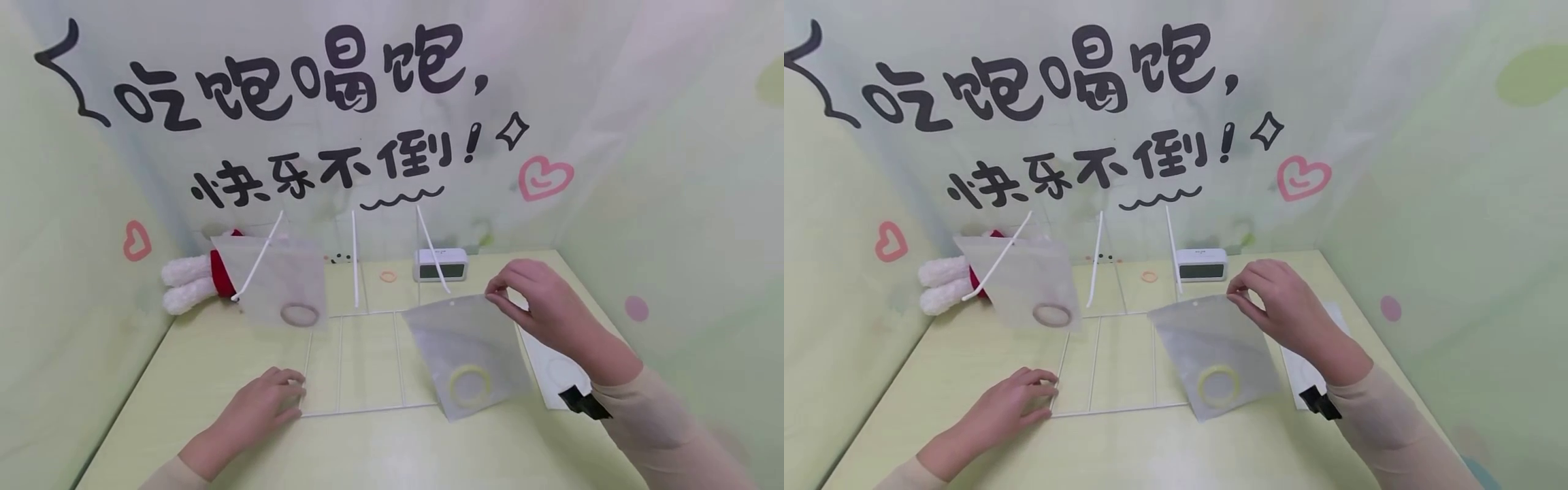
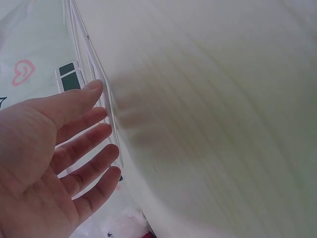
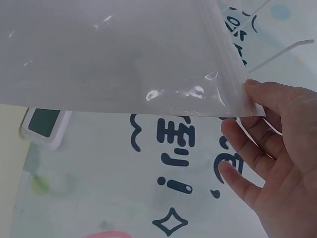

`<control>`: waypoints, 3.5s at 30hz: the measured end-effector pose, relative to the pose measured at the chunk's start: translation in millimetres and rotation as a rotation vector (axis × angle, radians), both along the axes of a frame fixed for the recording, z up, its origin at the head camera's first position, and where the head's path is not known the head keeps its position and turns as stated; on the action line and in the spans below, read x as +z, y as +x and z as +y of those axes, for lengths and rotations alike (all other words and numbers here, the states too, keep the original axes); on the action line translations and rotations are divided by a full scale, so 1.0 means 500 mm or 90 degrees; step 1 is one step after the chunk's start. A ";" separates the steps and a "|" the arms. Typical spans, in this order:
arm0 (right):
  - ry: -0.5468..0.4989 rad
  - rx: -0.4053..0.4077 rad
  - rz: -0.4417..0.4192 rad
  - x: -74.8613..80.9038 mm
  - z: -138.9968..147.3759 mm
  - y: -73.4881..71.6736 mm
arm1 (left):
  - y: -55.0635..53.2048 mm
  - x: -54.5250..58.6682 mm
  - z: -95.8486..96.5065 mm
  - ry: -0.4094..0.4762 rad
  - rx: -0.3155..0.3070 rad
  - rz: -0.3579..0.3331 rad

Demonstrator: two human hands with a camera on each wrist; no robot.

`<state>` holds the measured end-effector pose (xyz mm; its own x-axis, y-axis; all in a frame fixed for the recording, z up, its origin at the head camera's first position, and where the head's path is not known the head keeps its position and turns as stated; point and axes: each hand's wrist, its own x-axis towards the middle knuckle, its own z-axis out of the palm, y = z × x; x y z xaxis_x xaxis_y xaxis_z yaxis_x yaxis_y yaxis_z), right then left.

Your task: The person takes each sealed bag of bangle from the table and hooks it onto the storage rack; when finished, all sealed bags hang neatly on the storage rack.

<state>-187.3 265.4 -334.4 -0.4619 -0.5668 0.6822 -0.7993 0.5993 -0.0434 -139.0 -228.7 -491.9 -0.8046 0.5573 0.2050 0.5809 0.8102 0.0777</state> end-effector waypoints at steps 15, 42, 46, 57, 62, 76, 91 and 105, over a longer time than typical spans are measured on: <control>-0.013 0.069 0.042 0.080 -0.073 0.068 | 0.000 0.006 0.001 -0.004 -0.004 -0.013; -0.072 0.167 0.041 0.152 -0.213 0.068 | 0.003 0.009 0.003 0.013 0.004 -0.017; -0.068 0.158 0.015 0.151 -0.227 0.060 | 0.003 0.003 0.001 0.009 0.004 -0.019; -0.023 0.141 -0.025 0.160 -0.230 0.016 | 0.007 0.003 0.002 0.011 -0.002 -0.016; -0.008 0.147 -0.088 0.170 -0.231 -0.009 | 0.008 0.006 0.005 0.008 0.009 -0.021; -0.020 0.157 -0.222 0.166 -0.238 -0.077 | 0.011 0.001 0.008 0.005 0.020 -0.032; -0.044 0.151 -0.210 0.155 -0.232 -0.106 | 0.006 0.003 0.004 0.008 -0.008 -0.021; -0.120 0.036 -0.153 0.101 -0.102 -0.111 | 0.005 0.005 0.001 0.011 -0.015 -0.010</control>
<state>-242.7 214.4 -283.7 -0.5941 -0.4705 0.6524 -0.7846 0.5177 -0.3412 -136.7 -228.1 -489.2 -0.7947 0.5726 0.2014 0.5983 0.7949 0.1008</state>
